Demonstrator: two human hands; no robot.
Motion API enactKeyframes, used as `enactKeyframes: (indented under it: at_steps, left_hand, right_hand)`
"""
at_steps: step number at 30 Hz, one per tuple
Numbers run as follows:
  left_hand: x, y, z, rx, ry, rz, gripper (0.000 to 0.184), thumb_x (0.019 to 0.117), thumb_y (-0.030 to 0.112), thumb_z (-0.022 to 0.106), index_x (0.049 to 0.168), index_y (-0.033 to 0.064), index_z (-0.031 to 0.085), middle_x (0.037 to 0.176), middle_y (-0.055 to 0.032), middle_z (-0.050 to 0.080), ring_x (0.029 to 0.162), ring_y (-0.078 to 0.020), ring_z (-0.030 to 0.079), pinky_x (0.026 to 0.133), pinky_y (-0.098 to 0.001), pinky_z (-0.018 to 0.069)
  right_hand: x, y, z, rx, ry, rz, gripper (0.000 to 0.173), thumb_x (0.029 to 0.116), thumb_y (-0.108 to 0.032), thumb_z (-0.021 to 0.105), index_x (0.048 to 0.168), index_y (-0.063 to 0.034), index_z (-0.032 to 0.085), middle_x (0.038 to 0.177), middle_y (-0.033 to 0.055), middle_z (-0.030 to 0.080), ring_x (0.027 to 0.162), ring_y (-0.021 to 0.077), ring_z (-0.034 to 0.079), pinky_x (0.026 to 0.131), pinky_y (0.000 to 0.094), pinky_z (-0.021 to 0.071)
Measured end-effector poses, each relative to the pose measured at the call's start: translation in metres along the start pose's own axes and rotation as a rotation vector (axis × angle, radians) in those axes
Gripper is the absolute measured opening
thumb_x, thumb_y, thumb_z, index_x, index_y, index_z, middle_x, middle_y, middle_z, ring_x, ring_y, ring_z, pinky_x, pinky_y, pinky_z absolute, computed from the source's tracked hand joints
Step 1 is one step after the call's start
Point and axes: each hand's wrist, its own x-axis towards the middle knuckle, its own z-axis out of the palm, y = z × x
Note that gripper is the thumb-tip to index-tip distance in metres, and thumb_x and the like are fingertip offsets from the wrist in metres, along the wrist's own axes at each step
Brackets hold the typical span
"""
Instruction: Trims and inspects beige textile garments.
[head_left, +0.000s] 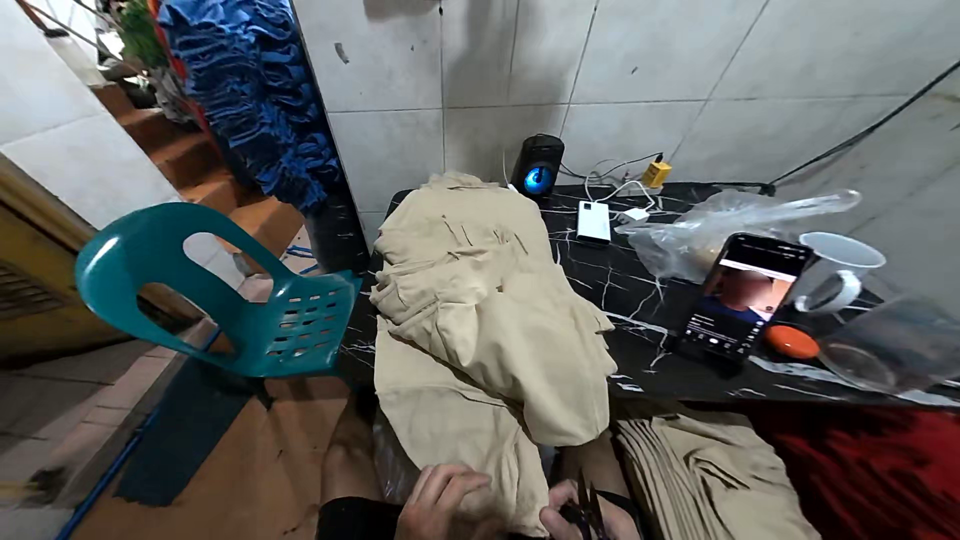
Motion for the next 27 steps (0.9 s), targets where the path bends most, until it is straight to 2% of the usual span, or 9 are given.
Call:
enactKeyframes:
  at_steps: [1,5,9,13,16,18,21,24,27]
  left_hand:
    - [0.001,-0.002,0.002,0.029,-0.026,0.006,0.026,0.0937,0.029,0.076,0.114,0.0118,0.077,0.116,-0.0082,0.071,0.109,-0.0183,0.066,0.094,-0.0348,0.0563]
    - [0.001,-0.003,0.007,-0.021,0.046,0.052,0.011,0.0974,0.020,0.070,0.099,0.0119,0.078,0.116,-0.0073,0.072,0.109,-0.0158,0.066,0.096,-0.0310,0.0548]
    - [0.002,0.001,0.005,0.084,-0.098,0.046,0.031,0.0939,0.036,0.074,0.117,0.0160,0.076,0.134,-0.0090,0.067,0.124,-0.0267,0.061,0.105,-0.0480,0.0493]
    - [-0.002,0.001,0.010,-0.038,0.043,0.092,0.010,0.0973,0.015,0.068,0.098,0.0115,0.077,0.115,-0.0068,0.073,0.113,-0.0188,0.066,0.100,-0.0368,0.0533]
    - [-0.003,0.006,0.004,-0.239,0.089,0.096,0.008,0.0976,0.006,0.064,0.100,0.0042,0.072,0.110,-0.0103,0.074,0.112,-0.0188,0.068,0.102,-0.0366,0.0542]
    - [-0.004,0.007,0.002,-0.313,0.086,0.101,0.008,0.0984,0.003,0.062,0.102,0.0021,0.070,0.106,-0.0110,0.074,0.108,-0.0175,0.070,0.099,-0.0365,0.0564]
    - [-0.005,0.012,0.006,-0.331,0.069,0.102,0.009,0.0990,0.002,0.062,0.102,0.0006,0.070,0.101,-0.0107,0.073,0.099,-0.0150,0.070,0.091,-0.0316,0.0584]
    - [-0.001,0.017,0.006,-0.272,0.036,0.092,0.008,0.0968,0.003,0.067,0.101,0.0003,0.073,0.099,-0.0108,0.074,0.097,-0.0166,0.070,0.091,-0.0326,0.0582]
    - [-0.003,0.019,0.000,-0.119,0.036,0.076,0.008,0.0927,0.008,0.073,0.099,0.0042,0.077,0.092,-0.0076,0.074,0.092,-0.0150,0.069,0.087,-0.0299,0.0578]
  right_hand:
    - [0.000,-0.001,0.000,-0.010,-0.009,0.000,0.007,0.0966,-0.007,0.068,0.100,-0.0013,0.067,0.077,-0.0042,0.063,0.057,-0.0013,0.048,0.053,0.0181,0.0413]
    - [0.000,0.001,-0.005,-0.062,-0.033,-0.008,0.010,0.0972,-0.009,0.068,0.100,0.0007,0.067,0.078,-0.0020,0.062,0.059,0.0001,0.049,0.055,0.0191,0.0427]
    - [0.000,0.002,-0.010,-0.012,-0.051,0.007,0.008,0.0968,-0.008,0.068,0.100,-0.0009,0.066,0.079,-0.0040,0.063,0.061,-0.0005,0.051,0.055,0.0189,0.0435]
    - [0.002,0.001,-0.006,-0.074,-0.058,-0.003,0.011,0.0973,-0.011,0.069,0.101,-0.0005,0.067,0.080,-0.0014,0.063,0.062,0.0012,0.052,0.057,0.0204,0.0448]
    - [0.001,0.005,-0.001,-0.236,0.129,-0.031,0.022,0.0914,-0.013,0.076,0.105,0.0032,0.069,0.093,0.0091,0.070,0.077,0.0111,0.065,0.068,0.0284,0.0562]
    - [0.002,0.002,0.008,-0.206,0.234,-0.048,0.025,0.0911,-0.012,0.077,0.109,0.0030,0.067,0.091,0.0049,0.069,0.070,0.0057,0.059,0.059,0.0227,0.0492]
    - [0.003,-0.012,0.025,-0.096,0.140,0.011,0.022,0.1005,-0.013,0.064,0.116,0.0033,0.068,0.102,0.0041,0.073,0.087,0.0043,0.069,0.076,0.0243,0.0585]
    - [0.008,-0.012,0.038,-0.011,0.043,0.063,0.019,0.1007,-0.015,0.065,0.108,0.0017,0.069,0.088,0.0010,0.071,0.075,0.0035,0.064,0.070,0.0245,0.0558]
    - [0.008,-0.011,0.037,-0.055,0.072,0.062,0.015,0.0956,-0.013,0.071,0.101,0.0009,0.070,0.080,0.0017,0.070,0.066,0.0048,0.064,0.064,0.0254,0.0557]
